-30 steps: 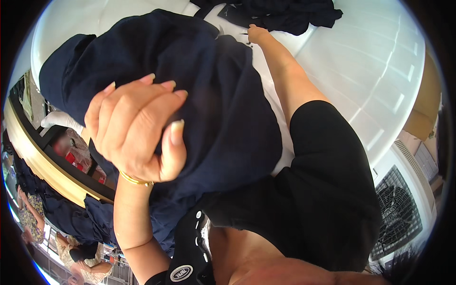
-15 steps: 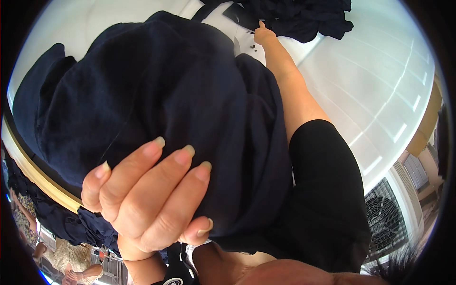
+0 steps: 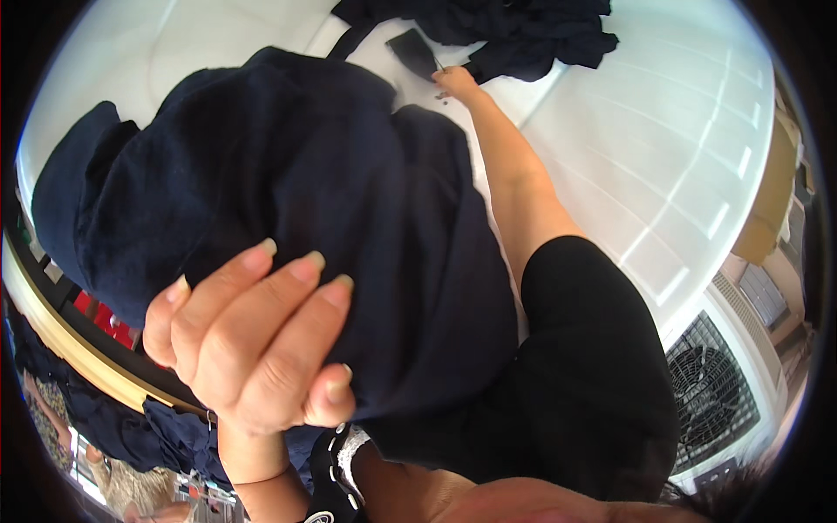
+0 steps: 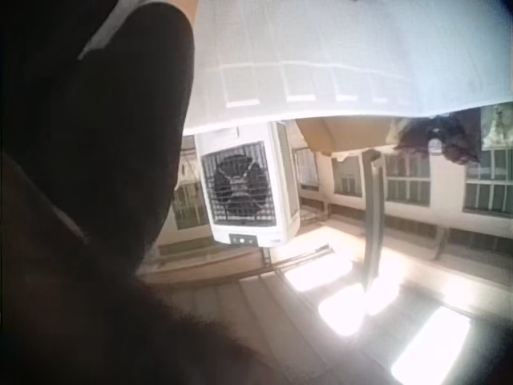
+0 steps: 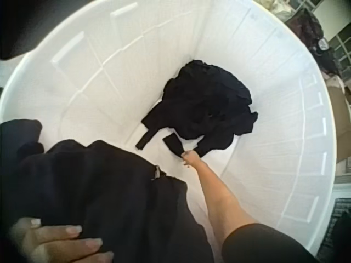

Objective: The recorder uses small scissors to trim loose threads from dark-colored garments in a textile factory setting.

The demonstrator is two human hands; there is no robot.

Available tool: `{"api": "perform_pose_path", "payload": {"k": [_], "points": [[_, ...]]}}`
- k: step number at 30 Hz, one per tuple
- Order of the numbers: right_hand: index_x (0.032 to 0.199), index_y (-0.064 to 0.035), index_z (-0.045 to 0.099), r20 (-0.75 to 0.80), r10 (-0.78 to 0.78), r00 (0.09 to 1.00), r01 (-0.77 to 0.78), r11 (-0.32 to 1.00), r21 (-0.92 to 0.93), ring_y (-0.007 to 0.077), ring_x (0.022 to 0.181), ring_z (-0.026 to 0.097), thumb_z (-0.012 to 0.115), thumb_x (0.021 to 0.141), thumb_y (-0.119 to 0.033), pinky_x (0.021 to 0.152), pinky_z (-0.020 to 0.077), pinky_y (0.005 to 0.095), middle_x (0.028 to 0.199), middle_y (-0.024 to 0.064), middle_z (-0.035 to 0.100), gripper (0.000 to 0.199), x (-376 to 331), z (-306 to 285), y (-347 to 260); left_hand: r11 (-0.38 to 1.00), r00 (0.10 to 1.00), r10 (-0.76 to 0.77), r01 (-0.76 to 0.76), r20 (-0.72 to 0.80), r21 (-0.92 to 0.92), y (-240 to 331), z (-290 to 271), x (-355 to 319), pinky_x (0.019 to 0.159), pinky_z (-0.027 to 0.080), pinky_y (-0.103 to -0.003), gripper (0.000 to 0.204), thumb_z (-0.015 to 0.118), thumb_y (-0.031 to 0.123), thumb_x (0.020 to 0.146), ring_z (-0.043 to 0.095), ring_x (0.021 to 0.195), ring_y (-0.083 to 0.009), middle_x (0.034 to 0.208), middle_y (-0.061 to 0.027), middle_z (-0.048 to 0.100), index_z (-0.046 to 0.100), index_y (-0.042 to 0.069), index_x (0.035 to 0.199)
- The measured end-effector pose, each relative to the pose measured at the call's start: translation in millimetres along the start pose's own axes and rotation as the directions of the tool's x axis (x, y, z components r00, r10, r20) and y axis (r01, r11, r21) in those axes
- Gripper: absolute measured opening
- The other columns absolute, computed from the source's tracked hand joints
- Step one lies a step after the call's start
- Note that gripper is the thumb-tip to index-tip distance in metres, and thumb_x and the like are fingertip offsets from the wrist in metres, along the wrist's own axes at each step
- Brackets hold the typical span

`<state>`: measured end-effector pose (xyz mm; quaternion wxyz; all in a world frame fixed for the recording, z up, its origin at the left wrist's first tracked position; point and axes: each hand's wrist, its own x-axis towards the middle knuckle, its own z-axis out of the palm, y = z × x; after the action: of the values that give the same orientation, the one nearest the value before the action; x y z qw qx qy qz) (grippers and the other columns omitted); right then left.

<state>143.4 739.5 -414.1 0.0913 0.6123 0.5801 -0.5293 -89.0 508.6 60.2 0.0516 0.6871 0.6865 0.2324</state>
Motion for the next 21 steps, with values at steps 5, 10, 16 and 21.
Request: {"api": "perform_pose_path", "payload": {"k": [5, 10, 16, 21], "points": [[0.108, 0.0055, 0.066, 0.050, -0.170, 0.984, 0.109, 0.804, 0.584, 0.0235, 0.096, 0.067, 0.056, 0.091, -0.014, 0.083, 0.0547, 0.0333, 0.107, 0.0137, 0.068, 0.028, -82, -48, -50, 0.995, 0.990, 0.095, -0.098, -0.103, -0.020, -7, 8, 2, 0.092, 0.038, -0.035, 0.030, 0.050, 0.032, 0.084, 0.066, 0.085, -0.0195, 0.084, -0.0015, 0.070, 0.073, 0.014, 0.082], [0.103, 0.0049, 0.068, -0.120, -0.500, 0.858, 0.406, 0.516, 0.754, 0.0175, 0.083, 0.068, 0.057, 0.091, -0.013, 0.081, 0.0537, 0.0261, 0.086, 0.0111, 0.067, 0.024, -162, -135, -118, 0.989, 0.983, 0.148, -0.147, -0.110, 0.025, -3, 9, 11, 0.091, 0.039, -0.035, 0.021, 0.056, 0.025, 0.082, 0.065, 0.086, -0.0205, 0.086, -0.0025, 0.070, 0.072, 0.011, 0.086], [0.104, 0.0094, 0.065, -0.278, -0.681, 0.678, 0.540, 0.204, 0.817, 0.0240, 0.087, 0.068, 0.053, 0.094, -0.009, 0.087, 0.0539, 0.0339, 0.086, 0.0137, 0.066, 0.025, -257, -187, -166, 0.989, 0.995, -0.101, 0.102, 0.023, -0.106, 23, -4, 24, 0.091, 0.044, -0.036, 0.050, 0.070, 0.015, 0.079, 0.062, 0.099, -0.0242, 0.107, -0.0091, 0.067, 0.056, 0.006, 0.126], [0.102, 0.0092, 0.063, -0.250, -0.756, 0.604, 0.473, 0.088, 0.876, 0.0260, 0.087, 0.069, 0.052, 0.093, -0.007, 0.087, 0.0542, 0.0344, 0.086, 0.0135, 0.065, 0.022, -316, -186, -173, 0.945, 0.975, -0.099, 0.155, 0.200, -0.289, 36, 18, 56, 0.094, 0.046, -0.035, 0.079, 0.076, 0.016, 0.080, 0.056, 0.113, -0.0261, 0.139, -0.0168, 0.047, 0.034, 0.012, 0.147]]}}
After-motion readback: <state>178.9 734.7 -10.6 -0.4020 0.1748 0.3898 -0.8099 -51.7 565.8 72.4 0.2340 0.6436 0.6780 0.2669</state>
